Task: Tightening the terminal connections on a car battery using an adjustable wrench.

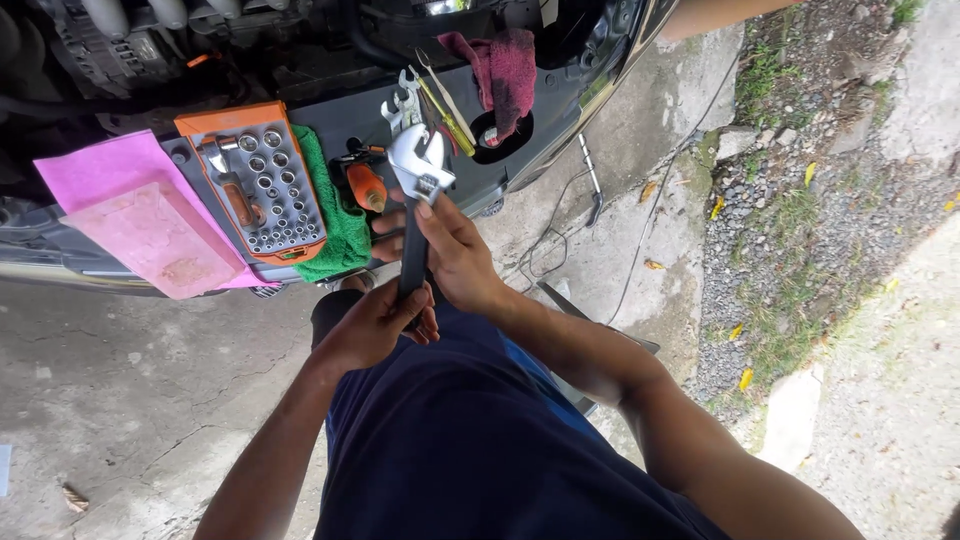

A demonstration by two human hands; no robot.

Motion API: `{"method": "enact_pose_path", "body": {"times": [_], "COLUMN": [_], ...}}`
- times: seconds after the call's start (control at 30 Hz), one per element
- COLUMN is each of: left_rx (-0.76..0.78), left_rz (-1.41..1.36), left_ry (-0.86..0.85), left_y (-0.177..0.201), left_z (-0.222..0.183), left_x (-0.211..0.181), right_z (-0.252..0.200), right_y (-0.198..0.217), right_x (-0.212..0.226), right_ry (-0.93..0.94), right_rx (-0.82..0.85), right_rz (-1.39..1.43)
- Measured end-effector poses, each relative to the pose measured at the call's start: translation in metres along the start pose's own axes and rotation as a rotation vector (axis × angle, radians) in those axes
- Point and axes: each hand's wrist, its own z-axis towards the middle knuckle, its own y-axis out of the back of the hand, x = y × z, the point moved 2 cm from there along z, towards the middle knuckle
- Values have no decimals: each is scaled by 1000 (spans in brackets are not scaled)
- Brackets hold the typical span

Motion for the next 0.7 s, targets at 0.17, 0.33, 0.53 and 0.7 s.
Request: {"method": "enact_pose_path", "body": {"times": [0.17, 0.33, 0.53, 0.7], "left_rx": [71, 156, 189, 20], "left_rz": [-17, 26, 100, -9], "left_ry": [130, 174, 294, 269], "left_y": [4, 1, -8, -37], "left_z": [-3, 6, 36, 90], "left_x": [13, 13, 17, 7], "right_z": [-19, -35, -27, 10], "right_y": [13, 24, 65, 112], "right_x": [-20, -22, -18, 7], "right_ry": [-44, 44, -46, -23], "right_rx": [-103, -203, -29, -21], "right_rz": [31, -16, -196, -24]}}
